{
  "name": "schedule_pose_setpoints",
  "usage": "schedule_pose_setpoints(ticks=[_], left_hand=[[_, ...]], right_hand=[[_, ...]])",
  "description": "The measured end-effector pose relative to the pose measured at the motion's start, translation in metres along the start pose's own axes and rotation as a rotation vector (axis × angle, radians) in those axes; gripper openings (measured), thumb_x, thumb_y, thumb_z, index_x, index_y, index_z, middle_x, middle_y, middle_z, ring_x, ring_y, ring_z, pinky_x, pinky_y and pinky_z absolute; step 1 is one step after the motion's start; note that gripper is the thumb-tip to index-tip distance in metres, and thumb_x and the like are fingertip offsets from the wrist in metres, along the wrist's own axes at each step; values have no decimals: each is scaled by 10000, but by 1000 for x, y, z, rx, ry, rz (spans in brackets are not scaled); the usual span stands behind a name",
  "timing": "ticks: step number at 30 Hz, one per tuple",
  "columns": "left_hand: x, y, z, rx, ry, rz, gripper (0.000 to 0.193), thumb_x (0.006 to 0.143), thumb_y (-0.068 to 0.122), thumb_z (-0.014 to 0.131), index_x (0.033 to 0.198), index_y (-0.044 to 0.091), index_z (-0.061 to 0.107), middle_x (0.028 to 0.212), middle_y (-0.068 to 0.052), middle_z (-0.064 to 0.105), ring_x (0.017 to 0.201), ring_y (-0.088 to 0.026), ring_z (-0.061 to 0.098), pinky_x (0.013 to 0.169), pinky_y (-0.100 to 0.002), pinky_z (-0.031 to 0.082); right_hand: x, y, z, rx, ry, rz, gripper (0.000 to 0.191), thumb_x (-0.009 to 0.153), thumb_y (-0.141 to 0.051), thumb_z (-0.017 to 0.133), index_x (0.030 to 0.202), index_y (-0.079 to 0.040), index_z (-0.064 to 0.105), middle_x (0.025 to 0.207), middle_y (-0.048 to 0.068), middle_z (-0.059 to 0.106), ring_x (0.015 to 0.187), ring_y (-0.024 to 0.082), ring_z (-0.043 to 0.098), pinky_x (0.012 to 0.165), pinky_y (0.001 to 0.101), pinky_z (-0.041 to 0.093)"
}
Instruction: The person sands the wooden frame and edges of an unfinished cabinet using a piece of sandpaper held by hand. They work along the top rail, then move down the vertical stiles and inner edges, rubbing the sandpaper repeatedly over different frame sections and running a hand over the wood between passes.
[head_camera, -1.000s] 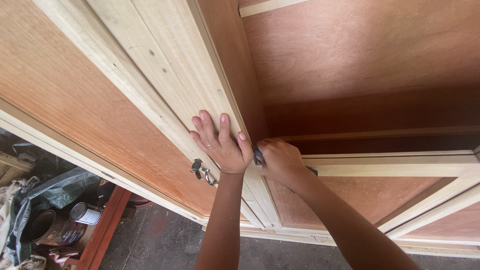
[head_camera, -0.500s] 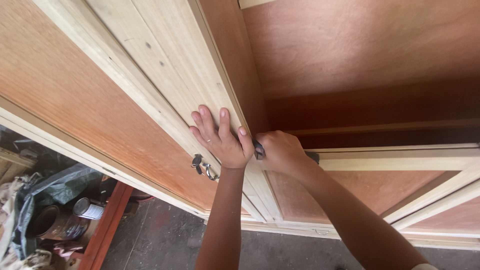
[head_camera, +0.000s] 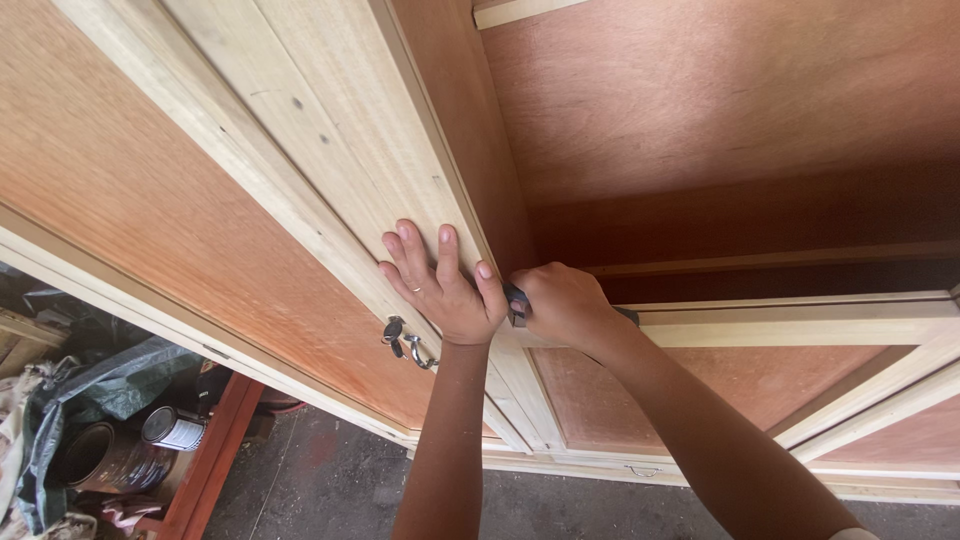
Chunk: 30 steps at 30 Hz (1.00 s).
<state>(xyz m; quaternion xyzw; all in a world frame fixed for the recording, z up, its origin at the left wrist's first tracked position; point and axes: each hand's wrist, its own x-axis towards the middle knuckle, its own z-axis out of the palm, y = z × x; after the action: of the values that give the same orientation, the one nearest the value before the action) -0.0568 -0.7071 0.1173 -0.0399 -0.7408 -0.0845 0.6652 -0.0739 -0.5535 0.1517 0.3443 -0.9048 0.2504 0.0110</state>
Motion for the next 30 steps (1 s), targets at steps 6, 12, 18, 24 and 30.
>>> schedule_pose_setpoints(ticks=[6,12,18,24,30], left_hand=[[2,3,-2,5,8,15,530,1080,314,441,1576,129,416,1687,-214,271,1617,-389,179,1334,-547,23],[9,10,-5,24,15,67,505,1079,333,475,1528,103,482,1656,-231,313,1586,-377,224,1308,-531,55],[12,10,-10,-40,1,135,470,1091,362,507,1492,119,540,1631,-237,358,1571,-379,257,1297,-507,49],[17,9,-13,-41,-5,188,448,1084,320,469,1477,143,591,1618,-219,392,1551,-366,309,1294,-482,74],[18,11,-13,-47,-8,185,450,1079,275,442,1474,134,604,1608,-215,411,1543,-363,313,1293,-479,78]], right_hand=[[-12,-8,0,-152,9,99,90,849,-224,691,869,-137,698,750,75,713,714,288,717,571,453,545],[-23,-9,3,-141,81,163,123,836,-205,675,926,-121,681,827,113,727,805,318,718,650,476,556],[-31,-6,-2,24,196,229,157,836,-199,698,930,-82,651,887,145,723,858,358,706,731,498,539],[-38,-9,-12,-113,167,203,59,821,-120,700,846,-73,674,900,113,724,865,338,702,701,491,553],[-36,-8,-11,71,304,229,50,835,-133,696,858,-90,684,775,120,717,740,309,726,686,454,570]])
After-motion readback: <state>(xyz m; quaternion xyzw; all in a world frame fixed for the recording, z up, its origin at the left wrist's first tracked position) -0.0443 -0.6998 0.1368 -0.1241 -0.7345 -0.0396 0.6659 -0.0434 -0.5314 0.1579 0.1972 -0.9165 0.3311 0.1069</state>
